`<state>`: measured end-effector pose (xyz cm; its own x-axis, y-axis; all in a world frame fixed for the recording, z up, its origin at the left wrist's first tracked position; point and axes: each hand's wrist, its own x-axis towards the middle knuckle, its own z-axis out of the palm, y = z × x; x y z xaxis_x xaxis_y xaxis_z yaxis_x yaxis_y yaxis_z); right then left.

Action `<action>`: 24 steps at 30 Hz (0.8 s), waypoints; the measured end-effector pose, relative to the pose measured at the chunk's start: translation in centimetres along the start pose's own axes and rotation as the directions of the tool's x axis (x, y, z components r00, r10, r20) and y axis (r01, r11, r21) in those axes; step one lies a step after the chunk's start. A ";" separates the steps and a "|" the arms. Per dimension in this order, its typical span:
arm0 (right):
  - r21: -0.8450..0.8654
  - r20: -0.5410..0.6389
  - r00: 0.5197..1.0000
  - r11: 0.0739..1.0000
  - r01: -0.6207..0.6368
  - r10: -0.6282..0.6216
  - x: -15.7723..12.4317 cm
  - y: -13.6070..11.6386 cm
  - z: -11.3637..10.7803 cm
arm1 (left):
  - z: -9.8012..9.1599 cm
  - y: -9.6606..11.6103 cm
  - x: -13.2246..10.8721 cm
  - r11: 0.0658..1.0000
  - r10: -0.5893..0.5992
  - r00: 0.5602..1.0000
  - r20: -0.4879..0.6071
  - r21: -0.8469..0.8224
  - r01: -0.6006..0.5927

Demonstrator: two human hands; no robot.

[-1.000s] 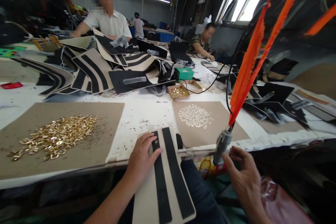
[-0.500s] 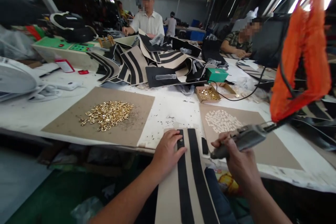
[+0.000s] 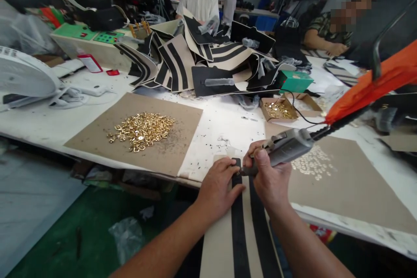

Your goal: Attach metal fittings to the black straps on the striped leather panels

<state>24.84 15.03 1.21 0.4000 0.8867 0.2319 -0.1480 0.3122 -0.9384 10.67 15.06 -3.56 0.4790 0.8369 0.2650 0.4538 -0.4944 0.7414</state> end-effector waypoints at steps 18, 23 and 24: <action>-0.159 0.068 0.995 0.984 0.080 -0.070 0.5 -0.1 -0.1 | 0.0 -0.1 0.2 1.000 -0.003 1.000 0.016 -0.020 0.004; -0.203 0.141 0.986 0.973 0.112 -0.085 0.6 -0.2 0.0 | 0.1 -0.1 0.3 1.000 -0.012 0.999 0.032 -0.017 0.013; -0.214 0.153 0.985 0.970 0.116 -0.084 0.6 -0.3 0.1 | 0.1 -0.1 0.3 1.000 -0.011 0.999 0.030 -0.021 0.011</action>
<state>25.04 15.56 1.63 0.2683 0.8988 0.3467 0.0970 0.3329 -0.9380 10.83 15.35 -3.61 0.4967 0.8346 0.2382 0.4432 -0.4798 0.7572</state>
